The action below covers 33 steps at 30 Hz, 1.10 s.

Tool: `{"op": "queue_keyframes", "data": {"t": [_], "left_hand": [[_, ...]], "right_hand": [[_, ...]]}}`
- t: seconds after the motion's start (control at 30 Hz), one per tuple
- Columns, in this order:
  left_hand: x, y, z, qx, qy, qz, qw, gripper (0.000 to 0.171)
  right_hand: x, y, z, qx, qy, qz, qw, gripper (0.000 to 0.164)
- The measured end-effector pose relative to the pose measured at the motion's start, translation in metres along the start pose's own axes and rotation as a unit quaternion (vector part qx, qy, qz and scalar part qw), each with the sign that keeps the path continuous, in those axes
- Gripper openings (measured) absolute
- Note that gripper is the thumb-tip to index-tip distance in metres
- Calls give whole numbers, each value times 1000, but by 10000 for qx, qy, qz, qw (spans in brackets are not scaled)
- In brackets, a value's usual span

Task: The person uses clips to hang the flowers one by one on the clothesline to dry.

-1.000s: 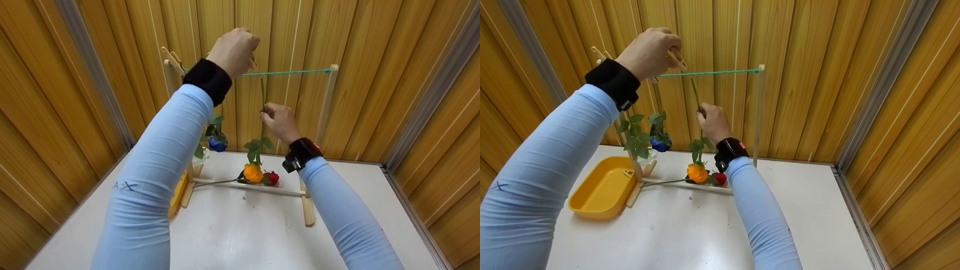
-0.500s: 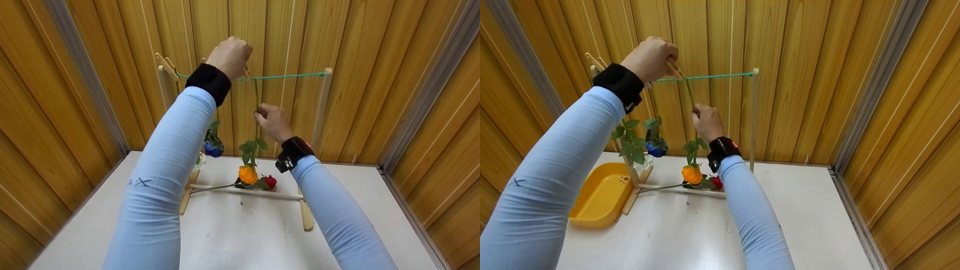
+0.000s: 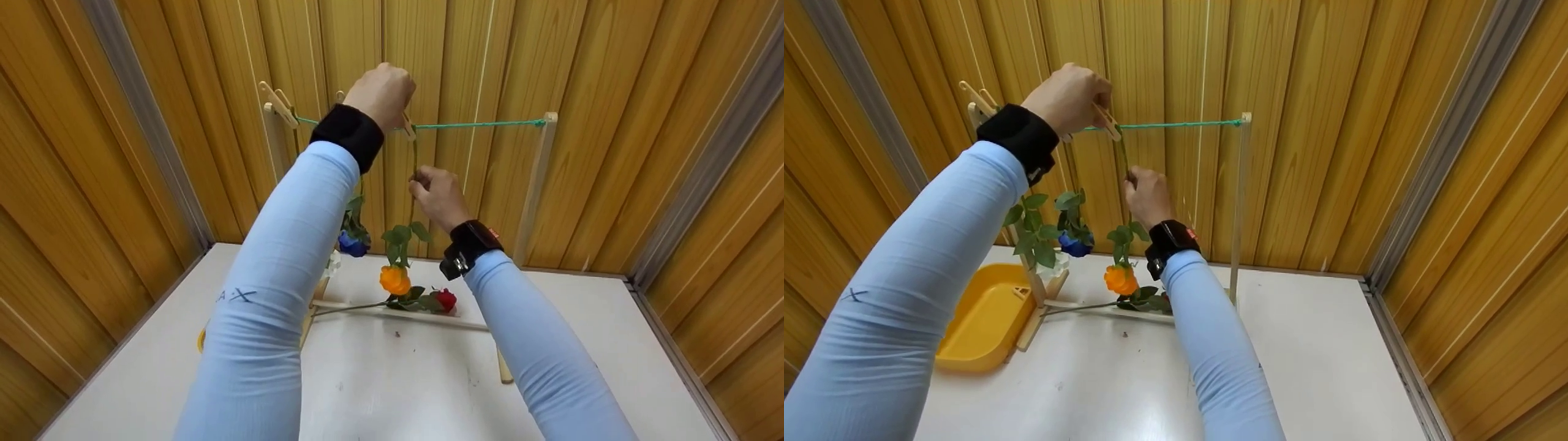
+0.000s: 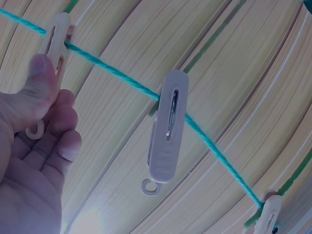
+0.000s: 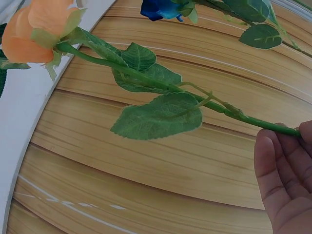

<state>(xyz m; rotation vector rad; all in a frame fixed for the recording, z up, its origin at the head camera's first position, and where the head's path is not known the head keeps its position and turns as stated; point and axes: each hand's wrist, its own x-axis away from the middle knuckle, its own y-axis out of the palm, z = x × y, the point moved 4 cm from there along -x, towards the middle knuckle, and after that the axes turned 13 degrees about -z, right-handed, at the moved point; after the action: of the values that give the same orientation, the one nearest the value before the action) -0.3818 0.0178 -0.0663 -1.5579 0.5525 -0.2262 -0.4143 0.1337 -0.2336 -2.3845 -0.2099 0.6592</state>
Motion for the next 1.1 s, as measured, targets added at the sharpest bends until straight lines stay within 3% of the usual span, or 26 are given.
{"op": "queue_keyframes", "data": {"t": [0.47,0.63,0.9,1.1], "left_hand": [[1,5,2,184,34,60,9998,10],[-3,10,0,145,117,-35,9998,24],[0,12,4,286,225,-88,9993,17],[-2,12,8,353,350,-13,9988,16]], "right_hand": [[-3,-2,-4,-82,154,-68,9998,13],[-1,-3,-1,33,115,-34,9999,15],[2,-9,4,228,196,34,9995,15],[5,-15,7,268,32,158,9995,16]]}}
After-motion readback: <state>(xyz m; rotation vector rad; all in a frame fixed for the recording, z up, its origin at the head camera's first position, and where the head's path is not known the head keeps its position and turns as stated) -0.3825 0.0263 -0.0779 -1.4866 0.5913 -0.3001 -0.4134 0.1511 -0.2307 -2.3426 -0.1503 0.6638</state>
